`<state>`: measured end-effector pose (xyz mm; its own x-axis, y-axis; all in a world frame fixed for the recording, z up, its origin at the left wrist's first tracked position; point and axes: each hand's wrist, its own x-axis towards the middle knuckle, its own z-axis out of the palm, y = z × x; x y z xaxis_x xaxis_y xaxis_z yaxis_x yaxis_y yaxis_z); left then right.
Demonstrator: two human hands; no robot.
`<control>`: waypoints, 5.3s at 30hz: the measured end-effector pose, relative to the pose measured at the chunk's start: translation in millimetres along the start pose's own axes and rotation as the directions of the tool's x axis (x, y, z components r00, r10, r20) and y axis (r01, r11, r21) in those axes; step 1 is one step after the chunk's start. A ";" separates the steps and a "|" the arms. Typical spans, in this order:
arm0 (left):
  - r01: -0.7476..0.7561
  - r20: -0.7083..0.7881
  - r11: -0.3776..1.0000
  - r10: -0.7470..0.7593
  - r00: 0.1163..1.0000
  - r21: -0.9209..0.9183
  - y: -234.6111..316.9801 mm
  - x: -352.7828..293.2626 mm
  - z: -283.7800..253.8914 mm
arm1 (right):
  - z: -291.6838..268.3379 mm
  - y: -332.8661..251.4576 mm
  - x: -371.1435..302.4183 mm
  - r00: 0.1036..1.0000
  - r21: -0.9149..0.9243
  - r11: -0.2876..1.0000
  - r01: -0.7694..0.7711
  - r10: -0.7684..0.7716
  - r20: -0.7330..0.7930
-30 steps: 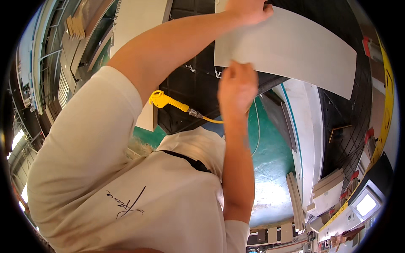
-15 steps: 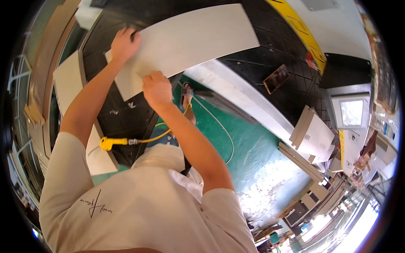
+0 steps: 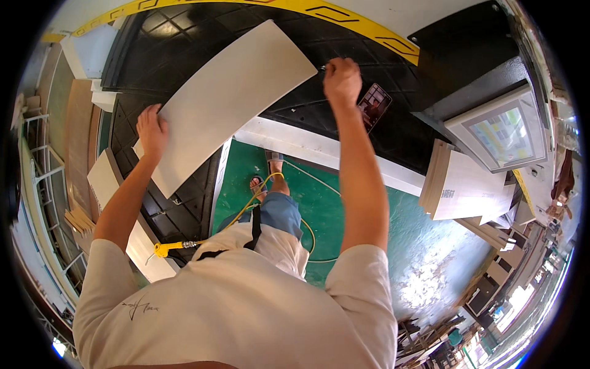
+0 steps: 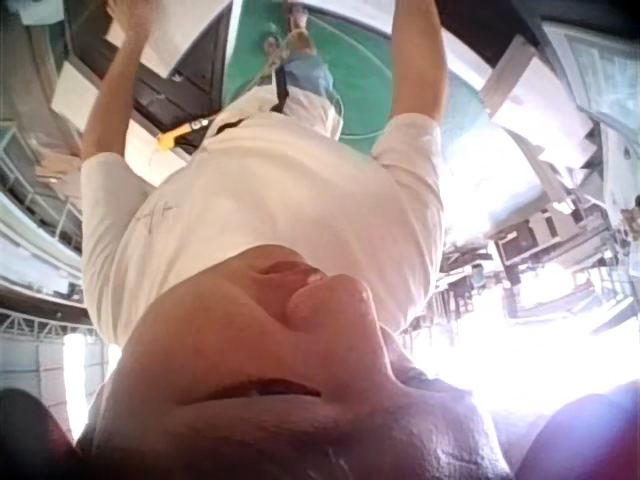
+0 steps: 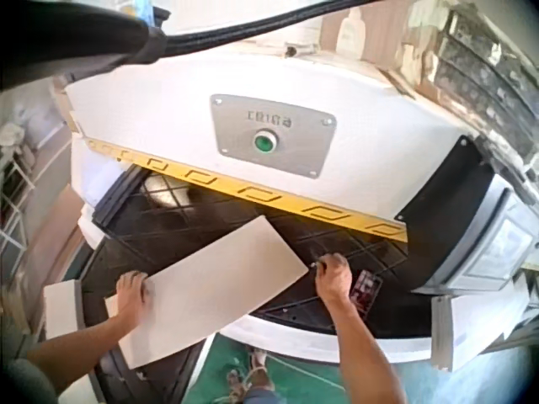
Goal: The person cleans a white rectangular panel using a yellow air blower and a metal scraper. They remove dust and debris from the surface and edges, then place the panel aside. The person repeats this process with a second panel, using the same tools to clean the surface thoroughly.
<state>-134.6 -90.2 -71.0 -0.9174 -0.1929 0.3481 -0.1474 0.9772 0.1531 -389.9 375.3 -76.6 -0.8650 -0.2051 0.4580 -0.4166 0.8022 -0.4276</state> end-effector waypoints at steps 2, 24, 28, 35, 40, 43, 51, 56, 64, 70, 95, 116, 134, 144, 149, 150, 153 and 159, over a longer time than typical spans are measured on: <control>-0.120 0.092 0.987 0.130 0.987 -0.107 48.2 -2.8 -1.4 | -5.0 -41.6 -28.2 1.000 0.246 0.969 -0.005 0.009 -0.015; 0.054 0.509 0.975 0.065 0.858 -0.214 181.0 90.3 -157.0 | -60.9 -95.7 -239.0 0.604 0.300 0.606 -0.737 0.390 0.695; 0.055 0.549 0.967 0.094 0.831 -0.249 160.9 114.1 -179.5 | -70.2 -102.7 -215.8 0.681 0.323 0.711 -0.625 0.294 0.671; 0.340 0.709 0.762 0.212 0.672 -0.551 80.8 170.0 -79.7 | -84.6 -124.5 -182.6 0.706 0.397 0.674 -0.623 0.267 0.656; 0.303 0.604 0.834 0.045 0.796 -0.461 53.1 146.7 -0.7 | -67.5 -153.6 -129.4 0.857 0.510 0.713 -0.481 0.259 0.446; 0.259 0.448 0.895 -0.076 0.891 -0.362 62.7 118.2 10.1 | -24.2 -164.0 -98.7 0.958 0.516 0.828 -0.220 0.083 0.275; 0.064 0.294 0.956 0.025 0.956 -0.287 113.1 -61.3 -25.2 | 115.3 -217.2 -23.7 0.948 0.398 0.895 0.201 -0.281 0.153; 0.128 0.352 0.965 -0.040 0.935 -0.229 112.8 -128.8 -33.9 | 151.9 -64.5 70.8 0.989 -0.154 0.978 0.141 -0.133 0.058; 0.158 0.331 0.959 -0.074 0.941 -0.237 117.6 -133.5 -38.7 | 130.8 -62.3 111.7 0.955 -0.123 0.992 0.036 0.002 0.296; 0.124 0.274 0.913 -0.014 0.962 -0.388 103.0 -133.6 -42.3 | 131.1 -75.0 98.2 0.959 -0.167 0.985 -0.039 0.084 0.270; 0.069 0.177 0.944 -0.012 0.984 -0.322 100.2 -153.9 -25.6 | 209.9 -514.8 -72.9 0.505 0.632 0.650 0.421 -0.747 0.433; 0.104 0.104 0.863 -0.061 0.993 -0.495 105.7 -146.7 -11.3 | 127.6 -426.8 -119.4 0.624 0.574 0.813 0.095 -0.498 0.602; 0.023 0.269 0.996 0.002 0.963 -0.088 -18.0 -13.2 -20.7 | 87.7 -65.3 147.8 0.802 0.249 0.912 0.324 -0.405 0.440; -0.010 0.253 0.998 0.027 0.967 -0.070 -18.8 -7.1 -5.8 | 76.0 -64.3 151.1 0.572 0.231 0.744 0.627 -0.641 0.511; -0.025 0.212 0.998 0.038 0.976 -0.061 -18.4 -10.8 -4.8 | 13.5 -44.3 86.9 0.522 0.166 0.746 0.645 -0.588 0.618; -0.032 0.218 0.997 0.045 0.975 -0.063 -18.7 -13.7 -6.2 | -7.5 -40.8 65.5 0.513 0.160 0.762 0.627 -0.559 0.652; -0.037 0.179 0.997 0.050 0.983 -0.073 -17.8 -12.3 -1.6 | -63.5 -17.7 11.9 0.484 0.161 0.847 0.506 -0.434 0.760; -0.053 0.196 0.996 0.065 0.978 -0.067 -14.9 -13.0 -2.1 | -39.2 -85.7 -39.8 0.859 0.246 0.964 0.097 -0.206 0.468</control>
<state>-119.6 -102.4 -75.9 -0.9797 -0.1079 0.1689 -0.0740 0.9778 0.1960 -308.8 336.7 -27.7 -0.7882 -0.6042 0.1167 -0.5547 0.6156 -0.5597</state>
